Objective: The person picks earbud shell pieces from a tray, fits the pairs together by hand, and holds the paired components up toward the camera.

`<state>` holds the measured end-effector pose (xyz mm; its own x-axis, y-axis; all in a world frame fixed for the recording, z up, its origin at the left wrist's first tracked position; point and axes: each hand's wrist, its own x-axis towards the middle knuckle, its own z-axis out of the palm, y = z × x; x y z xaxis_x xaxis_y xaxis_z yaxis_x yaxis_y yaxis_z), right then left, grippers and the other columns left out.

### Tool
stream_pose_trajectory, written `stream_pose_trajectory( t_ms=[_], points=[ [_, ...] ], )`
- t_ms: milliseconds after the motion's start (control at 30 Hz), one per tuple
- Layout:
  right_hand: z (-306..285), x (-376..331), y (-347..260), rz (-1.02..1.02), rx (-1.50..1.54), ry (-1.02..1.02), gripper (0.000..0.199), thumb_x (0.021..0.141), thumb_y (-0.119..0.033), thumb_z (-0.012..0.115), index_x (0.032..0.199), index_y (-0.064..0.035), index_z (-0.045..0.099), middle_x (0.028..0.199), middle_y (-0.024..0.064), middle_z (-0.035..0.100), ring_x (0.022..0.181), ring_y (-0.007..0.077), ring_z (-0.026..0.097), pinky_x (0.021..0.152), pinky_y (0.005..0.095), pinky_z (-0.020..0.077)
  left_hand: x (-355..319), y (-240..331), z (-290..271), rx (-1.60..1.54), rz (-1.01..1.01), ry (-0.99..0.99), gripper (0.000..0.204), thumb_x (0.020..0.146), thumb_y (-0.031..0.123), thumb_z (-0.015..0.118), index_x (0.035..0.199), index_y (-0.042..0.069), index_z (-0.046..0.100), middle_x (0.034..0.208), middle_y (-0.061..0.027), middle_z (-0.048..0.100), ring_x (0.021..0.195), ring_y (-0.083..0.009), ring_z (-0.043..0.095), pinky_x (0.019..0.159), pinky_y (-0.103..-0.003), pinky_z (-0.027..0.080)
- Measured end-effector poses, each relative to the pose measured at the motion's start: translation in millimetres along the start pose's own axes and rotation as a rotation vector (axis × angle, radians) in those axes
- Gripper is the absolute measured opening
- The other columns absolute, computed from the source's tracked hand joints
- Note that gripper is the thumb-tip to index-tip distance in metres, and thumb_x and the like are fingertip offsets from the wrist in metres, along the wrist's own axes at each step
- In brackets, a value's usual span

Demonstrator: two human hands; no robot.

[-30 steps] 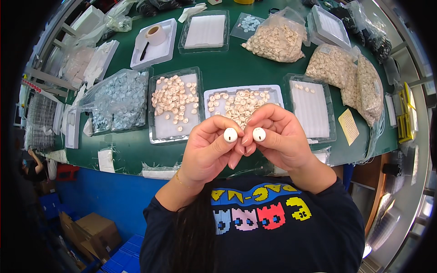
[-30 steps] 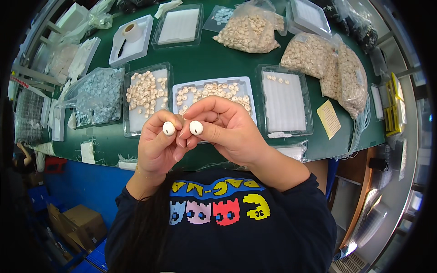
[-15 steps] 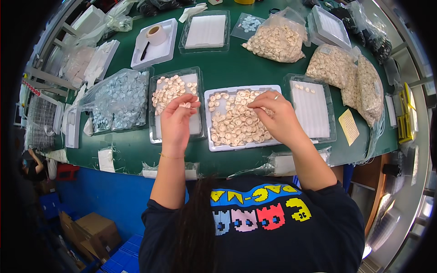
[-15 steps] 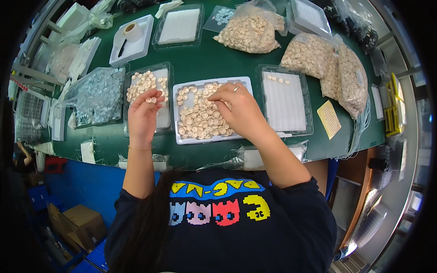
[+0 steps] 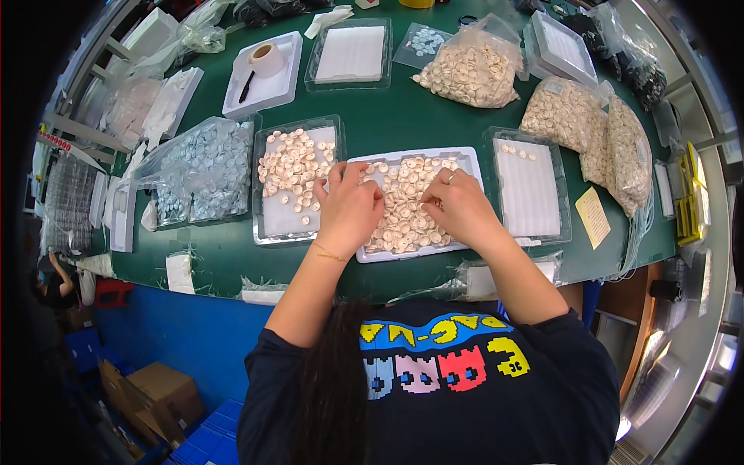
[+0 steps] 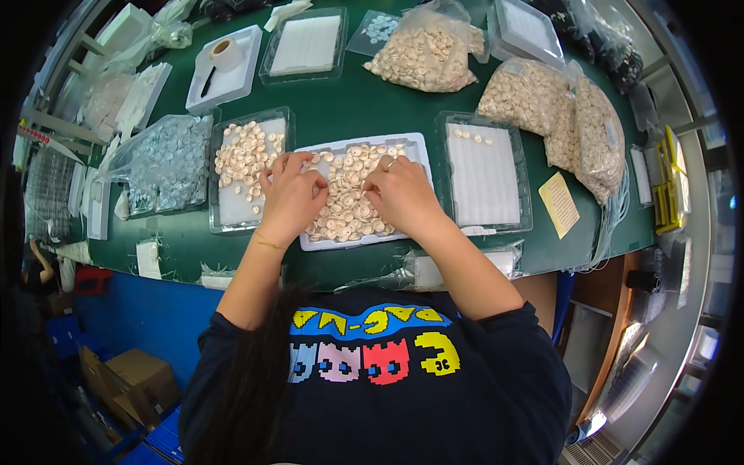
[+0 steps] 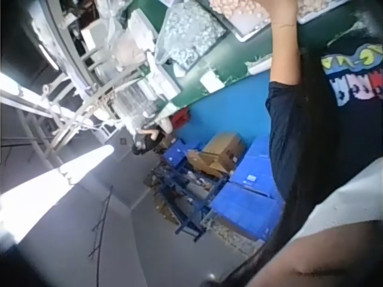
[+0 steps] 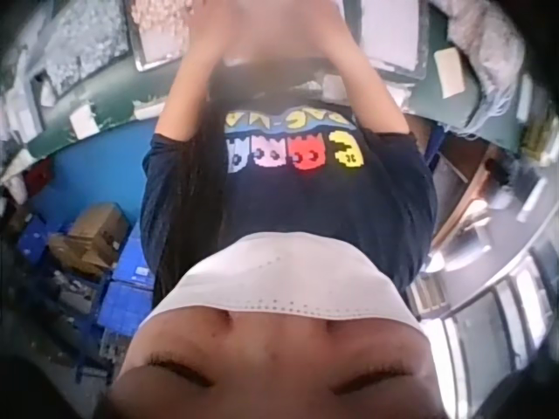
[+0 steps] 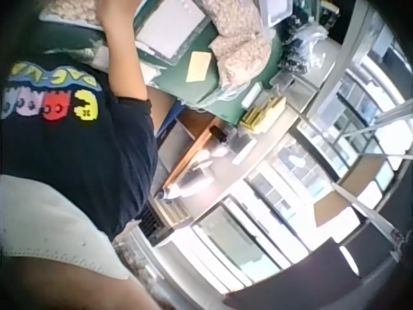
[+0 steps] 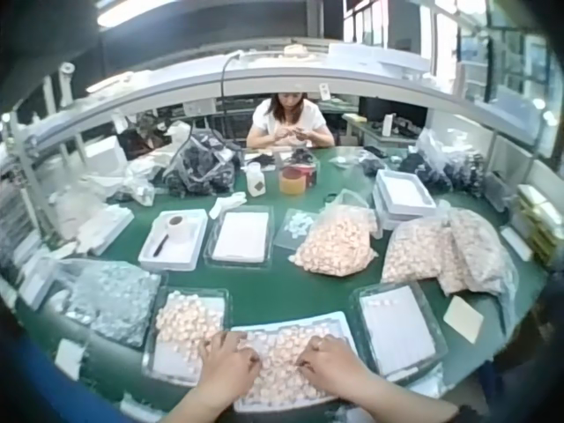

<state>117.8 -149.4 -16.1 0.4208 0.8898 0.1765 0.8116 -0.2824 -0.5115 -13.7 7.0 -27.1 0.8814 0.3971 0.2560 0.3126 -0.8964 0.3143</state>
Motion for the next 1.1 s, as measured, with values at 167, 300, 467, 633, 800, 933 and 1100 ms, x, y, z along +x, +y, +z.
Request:
stream_pose_trajectory(
  t_ms=[167,300,467,633,800,933,1100],
  points=[
    [-11.5,4.2,-9.5,0.096,0.218,0.022,0.008,0.073,-0.008,0.065,0.078,-0.0035,0.064,0.077,0.0087,0.059,0.076,0.023,0.056,0.069,0.0328,0.0455,0.4,2.7,1.6,-0.005,0.02,-0.046,0.005,0.068,0.014,0.065,0.067,0.01,0.062,0.115,-0.003,0.051,0.115,-0.025,0.037,0.092,-0.049,0.023],
    [-24.0,4.8,-23.2,0.214,0.631,0.057,0.009,0.076,-0.005,0.063,0.084,-0.0013,0.064,0.08,0.0064,0.062,0.074,0.0135,0.057,0.067,0.025,0.0449,2.3,6.2,-9.9,-0.027,0.042,0.044,0.005,0.068,0.011,0.063,0.072,0.008,0.065,0.102,-0.0044,0.056,0.101,-0.0259,0.048,0.086,-0.047,0.031],
    [-42.4,1.6,-40.2,0.127,0.809,0.129,0.011,0.078,-0.004,0.061,0.088,0.0005,0.064,0.081,0.0053,0.062,0.072,0.0099,0.056,0.066,0.0226,0.0449,4.3,23.7,-43.4,-0.976,-0.179,-0.023,0.007,0.079,0.003,0.061,0.085,-0.001,0.06,0.08,-0.0083,0.062,0.066,-0.0146,0.058,0.06,-0.025,0.046],
    [-56.5,-2.9,-57.3,-0.021,0.92,0.205,0.013,0.078,-0.002,0.063,0.09,0.0022,0.064,0.082,0.0072,0.061,0.073,0.0109,0.057,0.065,0.0234,0.0457,-7.6,44.3,-77.8,-1.565,-0.235,-0.056,0.011,0.084,0.0,0.056,0.094,-0.004,0.058,0.084,-0.0089,0.062,0.071,-0.0107,0.058,0.064,-0.023,0.048],
    [-68.2,-7.8,-75.3,-0.1,1.005,0.221,0.015,0.075,0.004,0.064,0.091,0.0024,0.063,0.082,0.0082,0.06,0.073,0.0114,0.057,0.064,0.0232,0.0459,-19.8,54.4,-96.2,-1.646,-0.154,-0.035,0.015,0.082,-0.006,0.058,0.097,-0.007,0.057,0.091,-0.0119,0.062,0.078,-0.0114,0.059,0.068,-0.023,0.05],
    [-71.0,-9.0,-81.2,-0.158,1.034,0.223,0.017,0.074,0.006,0.064,0.09,0.003,0.062,0.081,0.0079,0.059,0.072,0.011,0.057,0.063,0.0222,0.0458,-22.4,59.1,-99.2,-1.581,-0.054,0.042,0.016,0.081,-0.008,0.058,0.097,-0.008,0.056,0.091,-0.012,0.061,0.081,-0.0126,0.059,0.07,-0.023,0.049],
    [-70.8,-9.1,-84.6,-0.167,1.027,0.221,0.017,0.074,0.006,0.065,0.09,0.0027,0.062,0.08,0.0075,0.059,0.07,0.011,0.057,0.061,0.0218,0.0457,-23.2,60.2,-99.3,-1.517,0.018,0.13,0.015,0.077,-0.011,0.061,0.091,-0.007,0.056,0.089,-0.0121,0.06,0.078,-0.013,0.057,0.068,-0.023,0.046]
  ],
)
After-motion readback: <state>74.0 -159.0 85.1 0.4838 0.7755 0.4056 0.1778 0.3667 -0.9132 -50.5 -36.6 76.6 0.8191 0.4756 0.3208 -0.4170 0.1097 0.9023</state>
